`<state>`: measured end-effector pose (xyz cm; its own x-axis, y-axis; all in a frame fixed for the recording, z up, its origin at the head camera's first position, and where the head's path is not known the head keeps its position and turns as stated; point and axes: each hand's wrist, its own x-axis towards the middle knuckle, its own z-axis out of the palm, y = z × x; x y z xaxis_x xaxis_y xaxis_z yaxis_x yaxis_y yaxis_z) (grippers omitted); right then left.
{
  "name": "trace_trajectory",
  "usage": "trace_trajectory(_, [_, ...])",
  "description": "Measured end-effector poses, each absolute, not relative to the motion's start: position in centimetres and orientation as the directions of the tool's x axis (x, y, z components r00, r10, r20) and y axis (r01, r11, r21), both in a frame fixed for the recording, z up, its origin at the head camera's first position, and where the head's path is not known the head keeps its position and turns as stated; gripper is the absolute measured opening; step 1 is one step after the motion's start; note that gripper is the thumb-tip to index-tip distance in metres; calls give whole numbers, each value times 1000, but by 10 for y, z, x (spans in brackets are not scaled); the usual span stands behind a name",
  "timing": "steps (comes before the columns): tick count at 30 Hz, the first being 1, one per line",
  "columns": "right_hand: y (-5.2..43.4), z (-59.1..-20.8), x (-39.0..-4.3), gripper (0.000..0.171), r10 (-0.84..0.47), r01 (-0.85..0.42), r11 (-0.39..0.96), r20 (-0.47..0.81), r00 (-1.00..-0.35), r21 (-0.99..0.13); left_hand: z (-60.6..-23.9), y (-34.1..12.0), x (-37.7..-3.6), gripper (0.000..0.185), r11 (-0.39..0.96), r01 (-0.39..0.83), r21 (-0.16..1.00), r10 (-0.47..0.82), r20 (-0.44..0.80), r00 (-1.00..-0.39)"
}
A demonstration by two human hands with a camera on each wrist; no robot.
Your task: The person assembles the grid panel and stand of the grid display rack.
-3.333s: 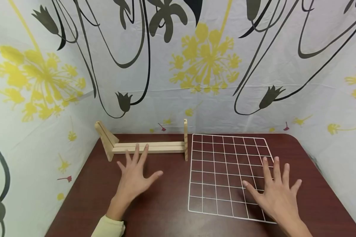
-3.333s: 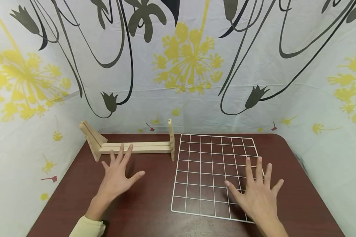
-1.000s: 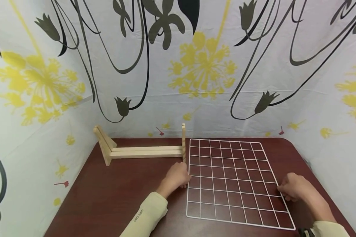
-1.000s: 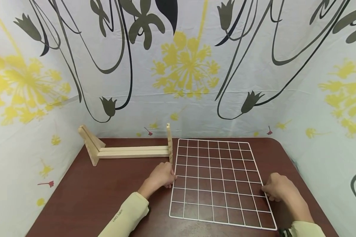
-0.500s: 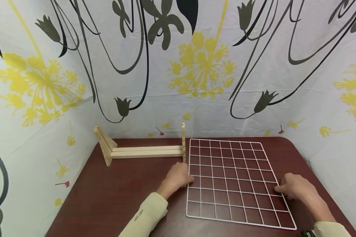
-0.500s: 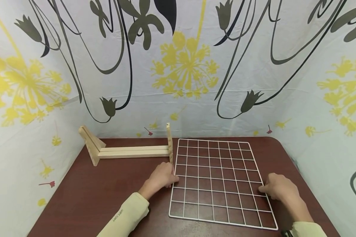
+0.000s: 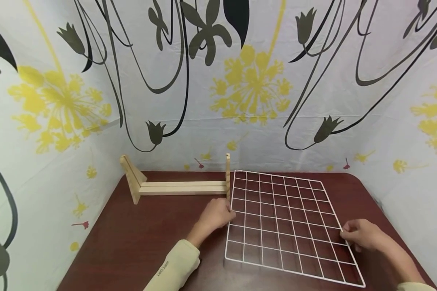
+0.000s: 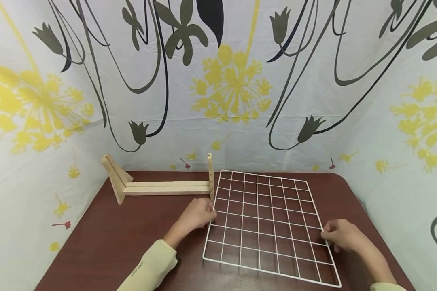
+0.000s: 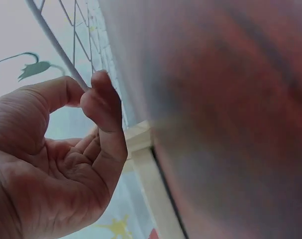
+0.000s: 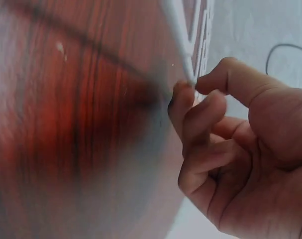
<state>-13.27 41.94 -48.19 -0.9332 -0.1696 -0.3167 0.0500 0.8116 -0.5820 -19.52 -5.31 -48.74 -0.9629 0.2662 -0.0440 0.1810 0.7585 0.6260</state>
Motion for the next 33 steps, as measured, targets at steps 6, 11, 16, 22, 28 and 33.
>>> trace_trajectory(6, [441,-493,-124,27,-363,132,513,-354,-862,-848,-473,-63,-196,8,620,129,774,304,-85,-949])
trace_trajectory(11, [455,-499,-112,28,-449,163,288,-283,-848,-944,-464,-66,-193,10,386,88,918,388,-75,-919])
trace_trajectory(16, [449,-491,-100,34,-414,73,107,-111,-904,-992,-451,-66,-188,17,123,4,992,444,-52,-894])
trace_trajectory(22, [431,-468,-96,37,-260,-53,-65,69,-963,-996,-426,-68,-183,21,-99,-18,995,452,28,-892])
trace_trajectory(28, [406,-445,-93,36,-94,-183,-95,192,-977,-979,-406,-73,-177,25,-228,-6,974,408,90,-908])
trace_trajectory(33, [382,-430,-91,36,-35,-263,-199,275,-961,-944,-398,-83,-173,24,-251,26,968,360,118,-926])
